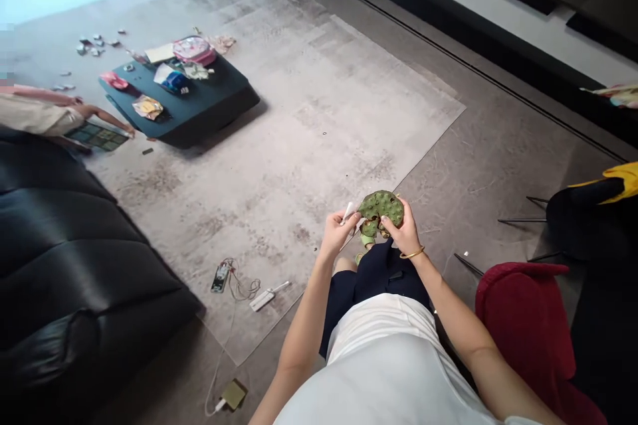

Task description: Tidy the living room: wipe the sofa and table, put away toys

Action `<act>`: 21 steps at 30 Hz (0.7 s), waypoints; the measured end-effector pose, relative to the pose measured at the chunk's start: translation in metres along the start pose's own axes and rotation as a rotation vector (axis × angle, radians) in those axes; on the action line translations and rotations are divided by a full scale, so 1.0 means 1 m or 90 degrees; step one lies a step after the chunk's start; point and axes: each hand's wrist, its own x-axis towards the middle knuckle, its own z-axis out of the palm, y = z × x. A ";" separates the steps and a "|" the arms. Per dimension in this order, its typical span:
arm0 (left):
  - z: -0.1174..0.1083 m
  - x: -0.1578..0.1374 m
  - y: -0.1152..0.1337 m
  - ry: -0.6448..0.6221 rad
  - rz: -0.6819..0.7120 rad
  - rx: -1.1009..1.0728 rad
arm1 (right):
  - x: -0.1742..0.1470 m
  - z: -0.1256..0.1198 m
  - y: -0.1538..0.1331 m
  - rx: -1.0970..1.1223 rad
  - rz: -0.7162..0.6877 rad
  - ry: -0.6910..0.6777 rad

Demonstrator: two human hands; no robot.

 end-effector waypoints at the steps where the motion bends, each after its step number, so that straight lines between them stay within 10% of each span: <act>1: 0.005 -0.001 0.001 -0.008 -0.005 -0.005 | -0.005 -0.005 -0.001 -0.001 -0.009 0.017; 12: 0.067 -0.070 -0.055 -0.341 -0.142 0.128 | -0.191 -0.025 0.028 0.042 0.064 0.519; 21: 0.191 -0.277 -0.133 -0.863 -0.203 0.337 | -0.456 -0.061 0.036 0.158 0.113 1.038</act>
